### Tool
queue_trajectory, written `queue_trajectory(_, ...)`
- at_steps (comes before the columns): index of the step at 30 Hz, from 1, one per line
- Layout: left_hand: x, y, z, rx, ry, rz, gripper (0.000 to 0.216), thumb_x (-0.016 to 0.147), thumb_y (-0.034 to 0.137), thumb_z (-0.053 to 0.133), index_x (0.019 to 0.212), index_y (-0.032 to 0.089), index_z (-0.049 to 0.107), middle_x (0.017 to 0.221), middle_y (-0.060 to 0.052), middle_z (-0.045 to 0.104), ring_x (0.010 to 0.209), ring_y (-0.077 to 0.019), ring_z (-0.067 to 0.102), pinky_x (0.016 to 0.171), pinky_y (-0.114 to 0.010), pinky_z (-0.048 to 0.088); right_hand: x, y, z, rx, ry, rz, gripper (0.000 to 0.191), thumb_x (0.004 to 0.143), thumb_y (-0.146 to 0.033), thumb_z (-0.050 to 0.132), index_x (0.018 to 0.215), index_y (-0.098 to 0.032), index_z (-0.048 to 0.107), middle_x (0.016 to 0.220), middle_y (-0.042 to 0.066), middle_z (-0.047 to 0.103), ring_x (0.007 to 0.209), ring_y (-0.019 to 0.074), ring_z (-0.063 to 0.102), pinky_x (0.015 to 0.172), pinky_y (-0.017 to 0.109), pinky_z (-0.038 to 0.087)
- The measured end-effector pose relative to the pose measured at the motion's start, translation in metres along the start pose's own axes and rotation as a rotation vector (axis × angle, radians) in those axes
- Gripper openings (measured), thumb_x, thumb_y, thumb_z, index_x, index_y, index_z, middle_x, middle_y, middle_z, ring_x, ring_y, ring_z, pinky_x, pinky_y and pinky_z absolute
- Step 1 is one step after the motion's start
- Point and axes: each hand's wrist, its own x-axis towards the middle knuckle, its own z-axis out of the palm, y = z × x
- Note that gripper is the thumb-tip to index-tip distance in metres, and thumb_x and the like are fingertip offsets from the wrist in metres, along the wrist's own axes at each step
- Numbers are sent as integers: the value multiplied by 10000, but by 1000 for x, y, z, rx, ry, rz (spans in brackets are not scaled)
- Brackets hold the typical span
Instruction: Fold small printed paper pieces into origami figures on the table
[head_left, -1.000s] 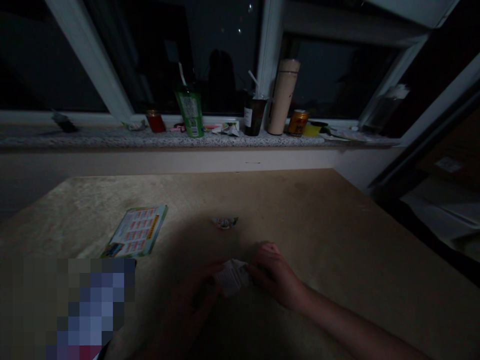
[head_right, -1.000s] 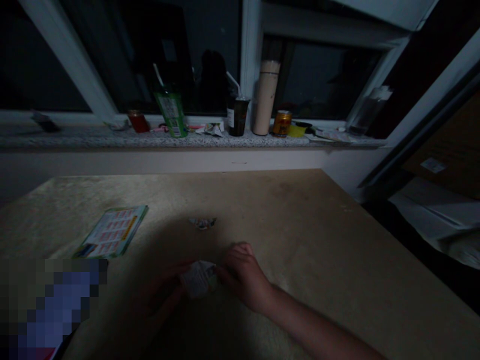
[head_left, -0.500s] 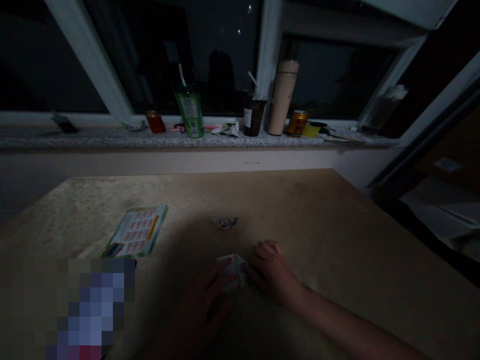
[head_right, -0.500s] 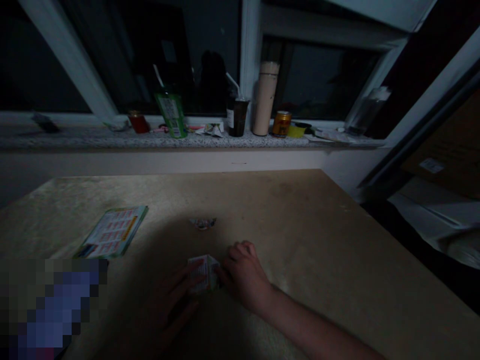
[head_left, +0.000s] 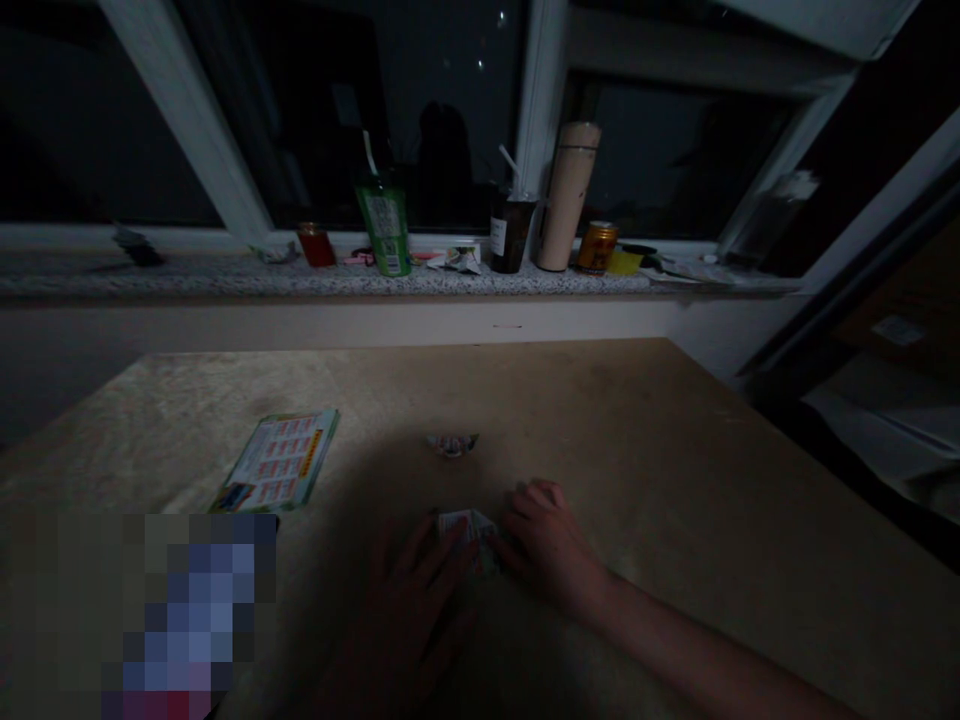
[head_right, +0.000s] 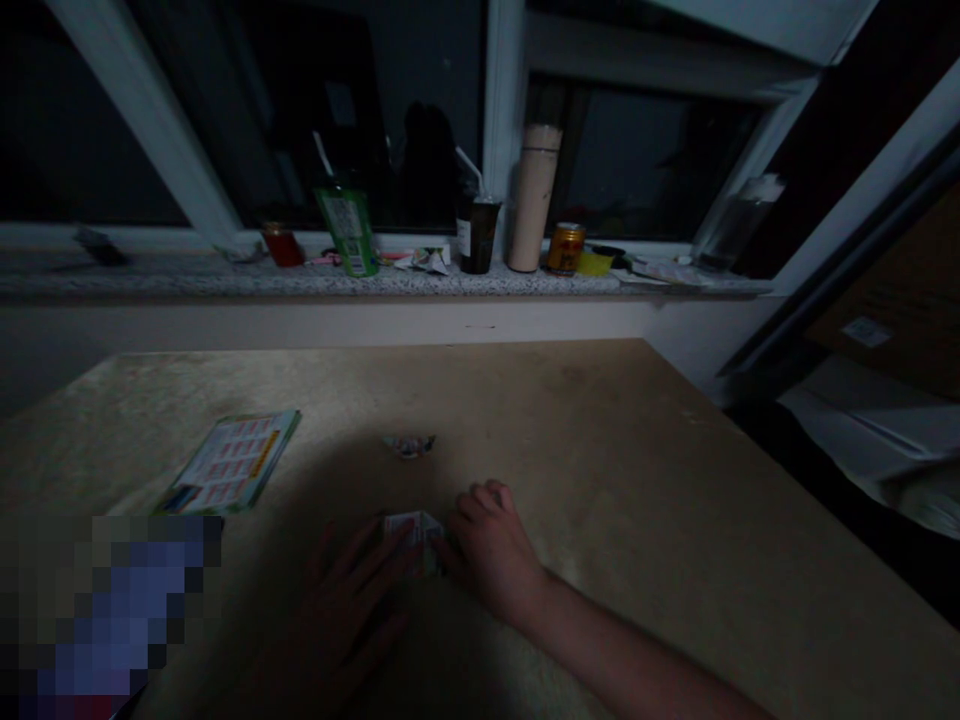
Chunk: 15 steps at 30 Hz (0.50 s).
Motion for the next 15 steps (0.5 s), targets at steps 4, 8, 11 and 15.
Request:
queue_trajectory(4, 0, 1, 2, 28, -1, 23, 531, 956, 357, 431, 1456, 312, 256, 1495, -21, 325, 1348, -348, 267, 1050, -662, 156, 0, 1, 1, 11, 14, 0, 186, 865, -283, 594, 706, -187, 613, 748, 28, 603, 844, 194, 514, 874, 362, 300)
queue_trajectory(8, -2, 1, 3, 47, -24, 22, 555, 965, 386, 409, 1472, 312, 196, 1507, -23, 294, 1368, -369, 203, 1040, -688, 119, -1, 3, 3, 10, 29, 3, 179, 847, -290, 615, 700, -188, 612, 745, 21, 606, 847, 192, 518, 886, 362, 287)
queue_trajectory(11, -3, 2, 3, 38, -52, 39, 608, 962, 396, 411, 1486, 282, 125, 1527, -51, 224, 1372, -353, 204, 1046, -674, 130, -1, 4, 1, 10, 45, 3, 201, 835, -318, 629, 684, -187, 605, 735, 17, 605, 854, 196, 516, 885, 365, 281)
queue_trajectory(15, -3, 3, 3, -3, -90, 79, 652, 957, 359, 421, 1492, 253, 63, 1539, -63, 162, 1378, -302, 219, 1083, -606, 146, -1, 5, 0, 15, 75, 13, 222, 833, -318, 628, 657, -187, 592, 709, 11, 598, 829, 192, 517, 877, 365, 284)
